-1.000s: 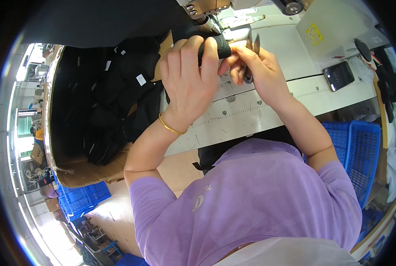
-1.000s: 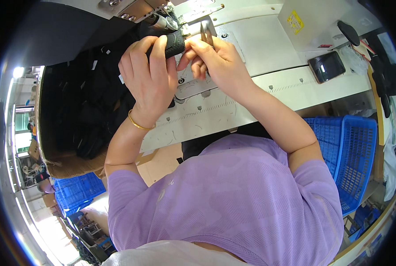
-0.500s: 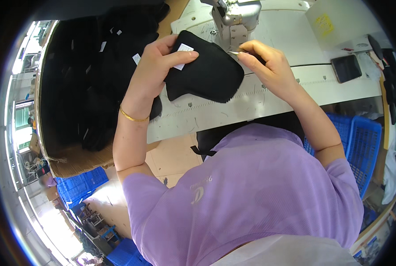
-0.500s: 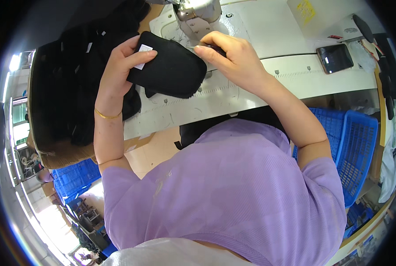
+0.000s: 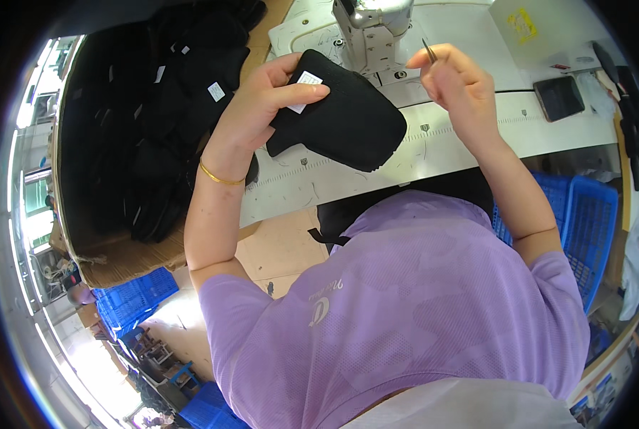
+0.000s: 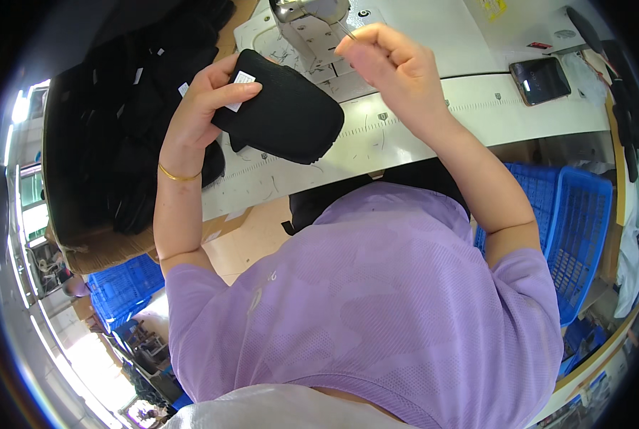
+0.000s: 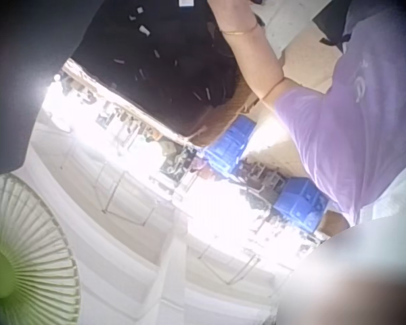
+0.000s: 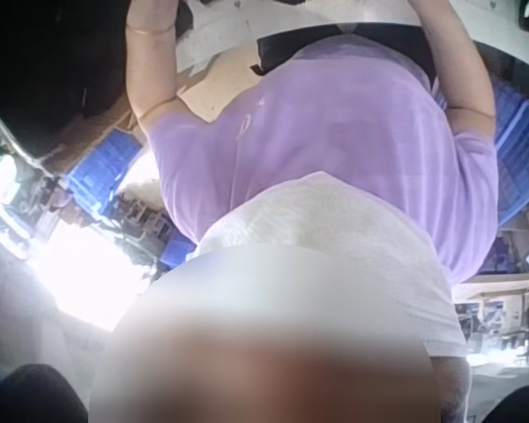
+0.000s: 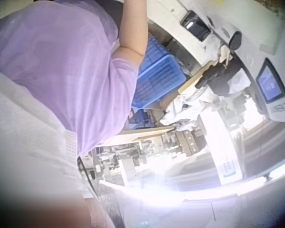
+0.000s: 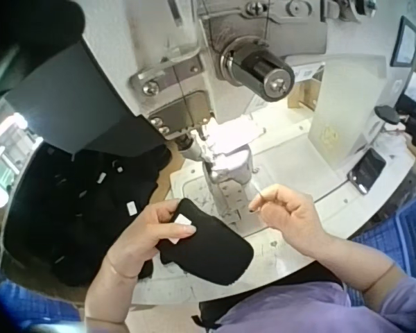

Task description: Trimming loose threads and edges from black shoe components using snips.

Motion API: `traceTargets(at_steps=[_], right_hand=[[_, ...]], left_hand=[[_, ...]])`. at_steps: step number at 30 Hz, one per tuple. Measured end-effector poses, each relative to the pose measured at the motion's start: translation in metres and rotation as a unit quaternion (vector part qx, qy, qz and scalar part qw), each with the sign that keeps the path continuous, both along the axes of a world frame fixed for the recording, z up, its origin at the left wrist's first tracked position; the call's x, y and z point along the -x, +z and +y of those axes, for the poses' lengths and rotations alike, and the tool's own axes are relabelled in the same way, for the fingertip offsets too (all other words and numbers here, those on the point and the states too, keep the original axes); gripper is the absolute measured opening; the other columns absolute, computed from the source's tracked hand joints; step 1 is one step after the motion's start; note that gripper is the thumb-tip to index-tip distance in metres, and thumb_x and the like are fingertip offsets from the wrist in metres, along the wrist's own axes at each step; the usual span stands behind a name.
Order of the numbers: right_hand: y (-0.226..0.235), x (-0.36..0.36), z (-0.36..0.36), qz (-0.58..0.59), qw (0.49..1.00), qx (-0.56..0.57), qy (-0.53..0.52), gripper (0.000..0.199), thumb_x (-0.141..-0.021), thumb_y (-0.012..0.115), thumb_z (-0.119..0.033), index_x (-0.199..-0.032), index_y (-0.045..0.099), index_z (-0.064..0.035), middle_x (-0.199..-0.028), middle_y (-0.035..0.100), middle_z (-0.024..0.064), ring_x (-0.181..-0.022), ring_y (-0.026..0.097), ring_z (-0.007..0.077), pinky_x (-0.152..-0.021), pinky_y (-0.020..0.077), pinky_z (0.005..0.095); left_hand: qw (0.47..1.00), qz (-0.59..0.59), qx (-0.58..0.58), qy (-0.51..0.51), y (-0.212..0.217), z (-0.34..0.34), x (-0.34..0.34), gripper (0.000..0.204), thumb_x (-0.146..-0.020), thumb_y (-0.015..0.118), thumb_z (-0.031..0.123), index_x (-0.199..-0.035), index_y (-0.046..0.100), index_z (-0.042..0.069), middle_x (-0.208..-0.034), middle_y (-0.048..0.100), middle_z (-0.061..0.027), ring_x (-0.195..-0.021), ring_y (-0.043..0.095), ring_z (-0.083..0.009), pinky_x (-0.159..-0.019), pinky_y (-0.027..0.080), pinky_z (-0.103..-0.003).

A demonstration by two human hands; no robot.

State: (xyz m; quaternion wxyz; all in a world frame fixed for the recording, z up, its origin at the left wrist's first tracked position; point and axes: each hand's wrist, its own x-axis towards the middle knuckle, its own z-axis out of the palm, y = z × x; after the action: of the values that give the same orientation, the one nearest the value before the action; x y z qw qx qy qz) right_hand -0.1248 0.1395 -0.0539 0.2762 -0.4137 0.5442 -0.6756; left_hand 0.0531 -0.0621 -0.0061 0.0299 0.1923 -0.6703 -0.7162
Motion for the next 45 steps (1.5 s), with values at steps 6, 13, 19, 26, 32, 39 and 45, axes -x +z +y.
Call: traceTargets(at_steps=[6, 13, 19, 26, 32, 39, 45], right_hand=[[-0.008, -0.018, -0.015, 0.21, 0.977, -0.023, -0.013, 0.013, -0.088, 0.065, -0.015, -0.093, 0.064, -0.0027, -0.07, 0.06, 0.0031, -0.061, 0.055, 0.013, -0.056, 0.043, 0.0278], [-0.027, 0.007, -0.016, 0.443, 0.893, -0.018, -0.074, 0.015, -0.079, 0.069, -0.014, -0.087, 0.063, -0.0032, -0.071, 0.064, 0.0097, -0.061, 0.061, 0.0277, -0.057, 0.0477, 0.0361], [-0.009, -0.001, -0.005, 0.191, 0.974, -0.082, -0.085, 0.02, -0.086, 0.069, -0.022, -0.088, 0.065, -0.0029, -0.062, 0.057, 0.0029, -0.053, 0.052, 0.0149, -0.053, 0.0432, 0.0299], [-0.02, -0.011, 0.009, 0.158, 0.987, -0.04, 0.005, 0.031, -0.089, 0.069, -0.031, -0.09, 0.063, -0.0006, -0.069, 0.055, 0.0018, -0.063, 0.05, 0.0086, -0.058, 0.0429, 0.0261], [-0.019, -0.014, -0.002, 0.351, 0.936, -0.02, -0.012, 0.02, -0.086, 0.07, -0.022, -0.089, 0.062, -0.0032, -0.076, 0.064, 0.007, -0.062, 0.06, 0.0162, -0.057, 0.0474, 0.0285], [-0.055, 0.038, 0.015, 0.241, 0.948, -0.09, -0.19, 0.014, -0.088, 0.065, -0.016, -0.09, 0.061, -0.0025, -0.072, 0.062, 0.007, -0.061, 0.059, 0.0167, -0.055, 0.0455, 0.0303], [-0.033, 0.025, 0.026, 0.255, 0.965, -0.061, -0.009, 0.026, -0.095, 0.059, -0.026, -0.098, 0.062, -0.0007, -0.075, 0.057, 0.003, -0.068, 0.051, 0.0101, -0.062, 0.0419, 0.026]], left_hand=[[1.0, -0.016, -0.005, 0.0, -0.001, 0.009, 0.003, 0.028, -0.08, 0.072, 0.011, -0.103, 0.065, -0.001, -0.089, 0.066, -0.0016, -0.077, 0.059, -0.0059, -0.069, 0.046, -0.019], [0.997, -0.017, 0.073, 0.029, -0.003, 0.025, -0.001, 0.02, -0.079, 0.069, 0.006, -0.097, 0.065, -0.002, -0.084, 0.066, -0.0008, -0.073, 0.058, -0.0049, -0.065, 0.046, -0.019], [0.996, -0.014, 0.075, 0.04, -0.01, 0.026, -0.006, 0.018, -0.08, 0.068, 0.006, -0.096, 0.064, -0.001, -0.084, 0.066, -0.0022, -0.072, 0.059, -0.0055, -0.065, 0.047, -0.019], [0.998, -0.02, -0.058, 0.034, -0.01, 0.022, -0.006, 0.021, -0.081, 0.068, 0.006, -0.1, 0.064, -0.001, -0.087, 0.068, -0.0046, -0.077, 0.064, -0.0085, -0.071, 0.05, -0.021], [0.999, -0.029, 0.02, 0.004, -0.021, 0.028, 0.0, 0.023, -0.08, 0.07, 0.007, -0.1, 0.063, -0.001, -0.083, 0.066, -0.0014, -0.074, 0.059, -0.0059, -0.065, 0.046, -0.019], [0.994, 0.012, 0.04, 0.097, -0.011, 0.026, -0.008, 0.022, -0.081, 0.067, 0.003, -0.102, 0.063, -0.003, -0.087, 0.067, -0.0037, -0.075, 0.062, -0.0072, -0.068, 0.049, -0.02], [0.997, 0.005, -0.055, 0.058, -0.017, 0.018, -0.008, 0.027, -0.081, 0.066, 0.007, -0.105, 0.063, -0.005, -0.092, 0.069, -0.0084, -0.078, 0.066, -0.011, -0.071, 0.053, -0.023]])
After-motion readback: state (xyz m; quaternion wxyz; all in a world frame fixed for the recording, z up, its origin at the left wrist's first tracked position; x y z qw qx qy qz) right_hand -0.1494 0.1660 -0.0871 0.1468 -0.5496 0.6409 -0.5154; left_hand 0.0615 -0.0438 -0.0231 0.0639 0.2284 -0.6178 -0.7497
